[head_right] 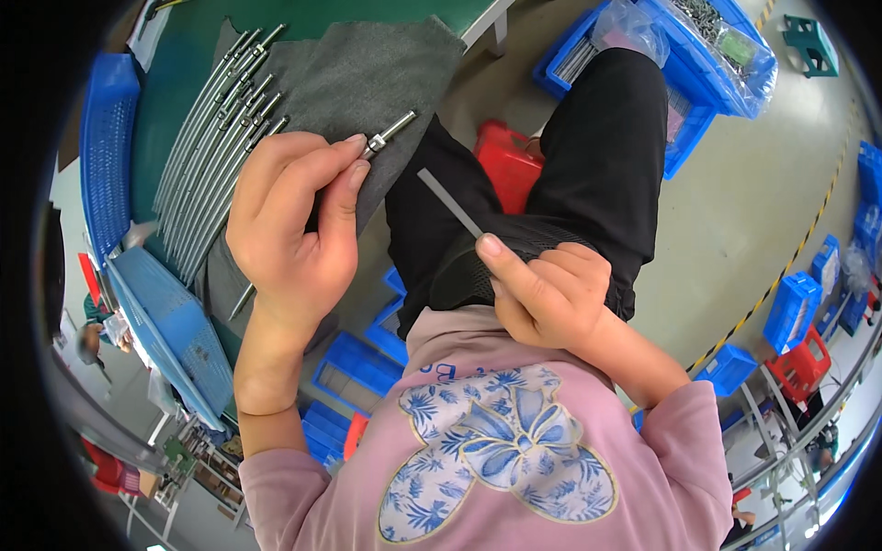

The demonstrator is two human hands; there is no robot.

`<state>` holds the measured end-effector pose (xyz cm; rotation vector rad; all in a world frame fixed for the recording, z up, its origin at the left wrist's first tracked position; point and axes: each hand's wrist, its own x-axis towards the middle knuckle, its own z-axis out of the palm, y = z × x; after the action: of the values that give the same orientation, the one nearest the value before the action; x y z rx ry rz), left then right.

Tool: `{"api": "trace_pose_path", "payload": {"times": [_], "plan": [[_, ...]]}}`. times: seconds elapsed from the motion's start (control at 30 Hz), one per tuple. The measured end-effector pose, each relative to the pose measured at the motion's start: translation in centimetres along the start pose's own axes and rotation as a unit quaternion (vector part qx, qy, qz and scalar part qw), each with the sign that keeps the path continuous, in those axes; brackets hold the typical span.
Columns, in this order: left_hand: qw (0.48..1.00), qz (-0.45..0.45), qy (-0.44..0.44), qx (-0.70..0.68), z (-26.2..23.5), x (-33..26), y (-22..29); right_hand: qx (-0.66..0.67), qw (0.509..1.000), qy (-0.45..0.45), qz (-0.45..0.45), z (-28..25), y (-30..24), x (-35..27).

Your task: The recorder uses a digital micrometer to measure the diameter of metal rods and a small file to smooth the ends.

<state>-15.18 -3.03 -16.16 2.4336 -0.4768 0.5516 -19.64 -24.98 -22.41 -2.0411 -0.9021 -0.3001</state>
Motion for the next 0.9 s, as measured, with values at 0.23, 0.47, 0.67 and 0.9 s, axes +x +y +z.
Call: {"api": "trace_pose_path", "payload": {"times": [0.23, 0.47, 0.67, 0.9], "plan": [[1.0, 0.003, 0.001, -0.005, 0.0, 0.0, -0.1, 0.014, 1.0, -0.009, 0.017, -0.4, -0.4, 1.4], [1.0, 0.004, -0.007, -0.005, -0.2, 0.0, -0.1, 0.013, 1.0, -0.008, 0.021, -0.1, -0.3, 1.5], [1.0, 0.001, -0.006, -0.006, -0.2, 0.0, -0.1, 0.01, 1.0, -0.008, 0.022, 0.1, -0.4, 1.7], [0.999, -0.022, 0.002, -0.023, 0.0, -0.1, 0.1, 0.015, 1.0, -0.005, 0.02, 0.0, -0.2, 1.3]]}}
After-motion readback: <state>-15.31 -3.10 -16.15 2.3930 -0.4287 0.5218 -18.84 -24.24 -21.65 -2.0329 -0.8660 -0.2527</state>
